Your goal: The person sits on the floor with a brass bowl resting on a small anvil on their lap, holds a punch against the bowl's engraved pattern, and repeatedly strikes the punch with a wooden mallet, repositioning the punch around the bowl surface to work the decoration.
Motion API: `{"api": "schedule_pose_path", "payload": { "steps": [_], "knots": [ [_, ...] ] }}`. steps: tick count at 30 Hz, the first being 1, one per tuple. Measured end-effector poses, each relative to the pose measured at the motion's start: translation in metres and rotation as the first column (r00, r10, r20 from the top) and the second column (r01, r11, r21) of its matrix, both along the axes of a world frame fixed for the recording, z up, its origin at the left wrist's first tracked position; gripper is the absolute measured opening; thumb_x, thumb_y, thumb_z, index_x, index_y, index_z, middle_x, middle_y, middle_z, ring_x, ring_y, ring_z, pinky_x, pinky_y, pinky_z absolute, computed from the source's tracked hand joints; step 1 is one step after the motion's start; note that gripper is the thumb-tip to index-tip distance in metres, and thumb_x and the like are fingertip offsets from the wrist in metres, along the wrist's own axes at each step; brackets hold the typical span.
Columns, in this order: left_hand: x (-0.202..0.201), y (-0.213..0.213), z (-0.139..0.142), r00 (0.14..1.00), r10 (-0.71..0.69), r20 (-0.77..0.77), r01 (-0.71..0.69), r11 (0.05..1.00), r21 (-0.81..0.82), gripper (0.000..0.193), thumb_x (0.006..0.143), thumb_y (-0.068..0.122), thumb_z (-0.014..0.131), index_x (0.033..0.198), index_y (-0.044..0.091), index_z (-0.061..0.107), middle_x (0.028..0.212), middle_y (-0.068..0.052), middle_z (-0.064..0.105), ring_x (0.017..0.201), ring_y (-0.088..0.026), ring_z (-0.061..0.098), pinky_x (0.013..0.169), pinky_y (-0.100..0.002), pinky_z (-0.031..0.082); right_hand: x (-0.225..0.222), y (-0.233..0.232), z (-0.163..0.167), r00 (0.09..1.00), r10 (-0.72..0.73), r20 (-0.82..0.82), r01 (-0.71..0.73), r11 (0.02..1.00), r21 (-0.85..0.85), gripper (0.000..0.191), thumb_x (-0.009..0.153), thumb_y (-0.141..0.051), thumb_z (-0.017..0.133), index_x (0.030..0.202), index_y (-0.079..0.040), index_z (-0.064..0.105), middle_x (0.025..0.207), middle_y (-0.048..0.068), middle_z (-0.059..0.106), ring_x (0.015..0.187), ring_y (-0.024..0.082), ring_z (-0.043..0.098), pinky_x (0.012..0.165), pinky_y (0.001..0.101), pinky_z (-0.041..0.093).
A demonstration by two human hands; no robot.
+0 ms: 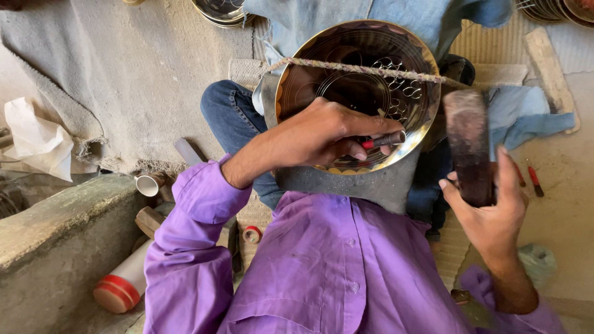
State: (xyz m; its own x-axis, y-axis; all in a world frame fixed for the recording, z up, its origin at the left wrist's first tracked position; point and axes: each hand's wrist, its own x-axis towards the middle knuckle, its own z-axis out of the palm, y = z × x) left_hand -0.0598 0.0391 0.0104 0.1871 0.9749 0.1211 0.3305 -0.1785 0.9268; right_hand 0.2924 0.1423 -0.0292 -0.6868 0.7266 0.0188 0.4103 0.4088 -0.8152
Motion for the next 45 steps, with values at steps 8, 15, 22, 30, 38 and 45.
{"api": "schedule_pose_path", "payload": {
  "steps": [8, 15, 22, 30, 38, 45],
  "knots": [
    [-0.006, 0.008, 0.003, 0.99, -0.13, 0.051, 0.132, 0.991, -0.02, 0.058, 0.087, 0.002, 0.078, 0.142, 0.007, 0.06, 0.118, -0.009, 0.077, 0.099, -0.028, 0.077, 0.082, -0.038, 0.059, 0.001, -0.015, 0.004, 0.932, -0.218, -0.291, 0.155, 0.962, -0.223, 0.084, 0.099, 0.007, 0.077, 0.161, -0.005, 0.022, 0.105, 0.006, 0.066, 0.087, 0.013, 0.067, 0.08, 0.0283, 0.059],
    [0.004, -0.011, 0.014, 0.991, 0.116, -0.071, -0.118, 0.993, -0.022, 0.059, 0.084, 0.004, 0.08, 0.141, 0.008, 0.061, 0.12, -0.013, 0.074, 0.103, -0.031, 0.075, 0.084, -0.039, 0.06, -0.026, 0.01, 0.029, 0.991, 0.089, 0.104, -0.088, 0.996, -0.017, 0.061, 0.084, -0.001, 0.079, 0.14, -0.006, 0.053, 0.099, 0.013, 0.07, 0.083, 0.022, 0.069, 0.078, 0.0328, 0.055],
    [0.03, -0.026, 0.021, 0.888, 0.457, -0.049, -0.459, 0.887, -0.053, 0.055, 0.093, -0.005, 0.068, 0.144, 0.011, 0.057, 0.126, -0.008, 0.075, 0.112, -0.026, 0.078, 0.092, -0.033, 0.065, -0.06, 0.057, 0.058, 0.919, 0.296, 0.26, -0.343, 0.927, 0.156, 0.085, 0.076, -0.002, 0.08, 0.155, -0.014, 0.051, 0.119, 0.018, 0.071, 0.099, 0.031, 0.073, 0.088, 0.0402, 0.059],
    [0.056, -0.039, 0.028, 0.662, 0.729, -0.173, -0.747, 0.662, -0.07, 0.052, 0.094, -0.002, 0.071, 0.142, 0.011, 0.056, 0.11, -0.004, 0.076, 0.094, -0.023, 0.077, 0.077, -0.032, 0.06, -0.114, 0.086, 0.103, 0.75, 0.443, 0.491, -0.545, 0.835, 0.079, 0.087, 0.076, -0.001, 0.079, 0.156, -0.021, 0.05, 0.105, 0.01, 0.074, 0.069, 0.021, 0.07, 0.067, 0.0348, 0.06],
    [0.07, -0.047, 0.024, 0.466, 0.866, -0.183, -0.885, 0.454, -0.104, 0.045, 0.094, 0.002, 0.077, 0.133, 0.004, 0.054, 0.1, -0.007, 0.075, 0.074, -0.013, 0.074, 0.065, -0.027, 0.059, -0.152, 0.1, 0.125, 0.598, 0.516, 0.613, -0.706, 0.701, 0.098, 0.086, 0.081, -0.002, 0.074, 0.157, -0.028, 0.045, 0.083, 0.005, 0.065, 0.06, 0.015, 0.064, 0.061, 0.0292, 0.057],
    [0.07, -0.047, 0.013, 0.489, 0.872, -0.017, -0.866, 0.483, -0.128, 0.045, 0.096, 0.001, 0.078, 0.132, 0.001, 0.05, 0.103, -0.008, 0.071, 0.08, -0.012, 0.073, 0.068, -0.024, 0.06, -0.161, 0.106, 0.126, 0.518, 0.532, 0.67, -0.764, 0.64, 0.082, 0.092, 0.075, 0.0, 0.075, 0.156, -0.034, 0.046, 0.088, 0.001, 0.067, 0.058, 0.014, 0.065, 0.06, 0.0286, 0.058]
  ]
}}
